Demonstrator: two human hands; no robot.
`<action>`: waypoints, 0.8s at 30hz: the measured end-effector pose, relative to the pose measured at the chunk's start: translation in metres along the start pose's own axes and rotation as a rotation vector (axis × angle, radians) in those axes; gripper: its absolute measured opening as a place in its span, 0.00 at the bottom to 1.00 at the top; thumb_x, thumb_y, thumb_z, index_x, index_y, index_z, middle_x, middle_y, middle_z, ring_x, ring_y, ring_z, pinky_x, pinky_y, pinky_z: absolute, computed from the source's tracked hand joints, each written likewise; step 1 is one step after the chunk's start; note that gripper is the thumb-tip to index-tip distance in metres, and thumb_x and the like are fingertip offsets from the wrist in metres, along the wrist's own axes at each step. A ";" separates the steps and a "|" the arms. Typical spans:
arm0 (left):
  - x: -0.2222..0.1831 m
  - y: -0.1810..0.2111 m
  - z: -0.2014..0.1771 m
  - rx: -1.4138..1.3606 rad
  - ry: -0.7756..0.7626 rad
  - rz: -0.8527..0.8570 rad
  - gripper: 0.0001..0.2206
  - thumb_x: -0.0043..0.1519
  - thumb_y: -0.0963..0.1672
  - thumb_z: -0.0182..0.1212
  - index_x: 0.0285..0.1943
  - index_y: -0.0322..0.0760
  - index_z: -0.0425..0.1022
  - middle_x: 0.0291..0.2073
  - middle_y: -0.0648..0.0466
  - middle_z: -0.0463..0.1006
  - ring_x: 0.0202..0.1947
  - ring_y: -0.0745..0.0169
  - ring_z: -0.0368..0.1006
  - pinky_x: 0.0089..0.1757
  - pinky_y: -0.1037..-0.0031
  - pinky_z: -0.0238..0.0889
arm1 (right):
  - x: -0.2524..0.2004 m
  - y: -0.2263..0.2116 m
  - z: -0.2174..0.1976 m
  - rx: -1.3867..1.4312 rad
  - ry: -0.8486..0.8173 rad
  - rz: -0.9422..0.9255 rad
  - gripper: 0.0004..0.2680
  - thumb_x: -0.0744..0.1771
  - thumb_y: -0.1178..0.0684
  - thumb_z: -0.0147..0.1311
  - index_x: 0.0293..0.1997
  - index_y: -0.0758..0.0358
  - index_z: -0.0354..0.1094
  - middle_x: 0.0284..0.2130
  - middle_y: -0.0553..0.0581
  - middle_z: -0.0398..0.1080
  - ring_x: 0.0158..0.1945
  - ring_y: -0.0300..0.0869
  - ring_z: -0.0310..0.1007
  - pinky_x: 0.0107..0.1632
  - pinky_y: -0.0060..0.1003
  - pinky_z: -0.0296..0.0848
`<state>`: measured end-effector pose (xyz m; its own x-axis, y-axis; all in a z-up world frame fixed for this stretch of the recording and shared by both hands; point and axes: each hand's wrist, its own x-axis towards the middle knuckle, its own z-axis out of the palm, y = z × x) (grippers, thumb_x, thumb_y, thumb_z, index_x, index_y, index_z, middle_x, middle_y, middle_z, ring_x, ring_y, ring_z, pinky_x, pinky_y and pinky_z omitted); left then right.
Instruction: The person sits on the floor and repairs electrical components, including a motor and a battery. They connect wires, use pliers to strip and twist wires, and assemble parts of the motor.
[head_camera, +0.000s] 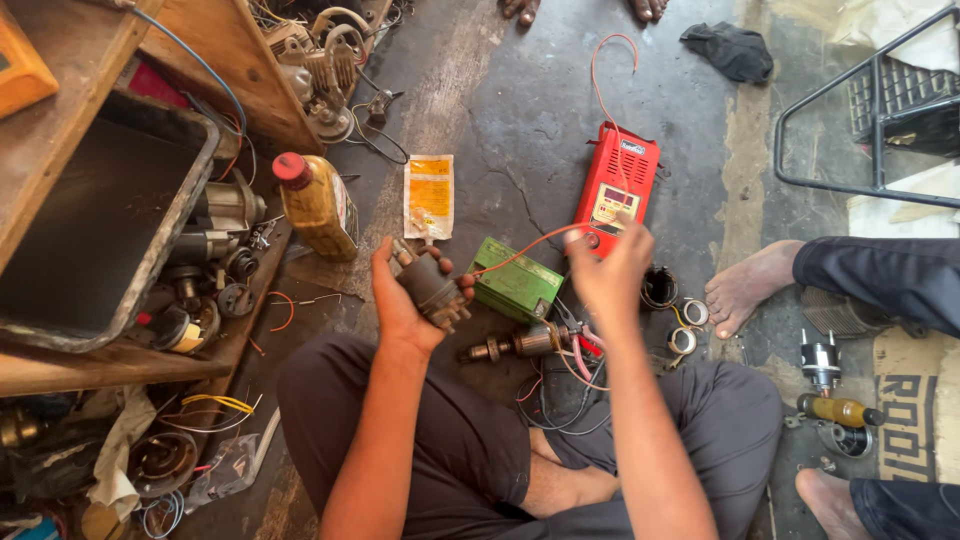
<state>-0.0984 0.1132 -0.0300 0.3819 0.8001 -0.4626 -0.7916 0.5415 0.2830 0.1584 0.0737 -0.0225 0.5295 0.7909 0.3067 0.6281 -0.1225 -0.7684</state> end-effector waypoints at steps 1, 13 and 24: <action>0.001 -0.002 0.000 0.003 -0.005 0.001 0.26 0.62 0.61 0.48 0.38 0.38 0.71 0.25 0.51 0.75 0.27 0.44 0.75 0.31 0.55 0.71 | 0.018 0.011 0.000 0.319 -0.080 0.352 0.17 0.61 0.50 0.65 0.49 0.55 0.60 0.53 0.65 0.68 0.55 0.58 0.71 0.54 0.53 0.71; 0.009 -0.015 -0.013 -0.093 -0.032 0.020 0.22 0.63 0.58 0.49 0.42 0.38 0.73 0.36 0.48 0.79 0.33 0.44 0.76 0.36 0.53 0.70 | 0.057 -0.035 -0.202 1.204 -0.008 0.279 0.04 0.69 0.52 0.55 0.45 0.58 0.66 0.26 0.52 0.64 0.31 0.42 0.65 0.58 0.52 0.68; 0.026 -0.042 -0.024 -0.184 -0.013 -0.067 0.25 0.62 0.59 0.45 0.37 0.37 0.72 0.29 0.45 0.77 0.30 0.37 0.77 0.35 0.49 0.73 | -0.046 -0.082 -0.138 0.374 -0.388 0.251 0.07 0.66 0.52 0.58 0.46 0.56 0.69 0.26 0.53 0.69 0.31 0.41 0.69 0.52 0.48 0.71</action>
<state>-0.0667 0.1055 -0.0739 0.4420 0.7674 -0.4643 -0.8376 0.5385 0.0926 0.1611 -0.0350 0.1044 0.3441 0.9352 -0.0835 0.2301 -0.1702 -0.9582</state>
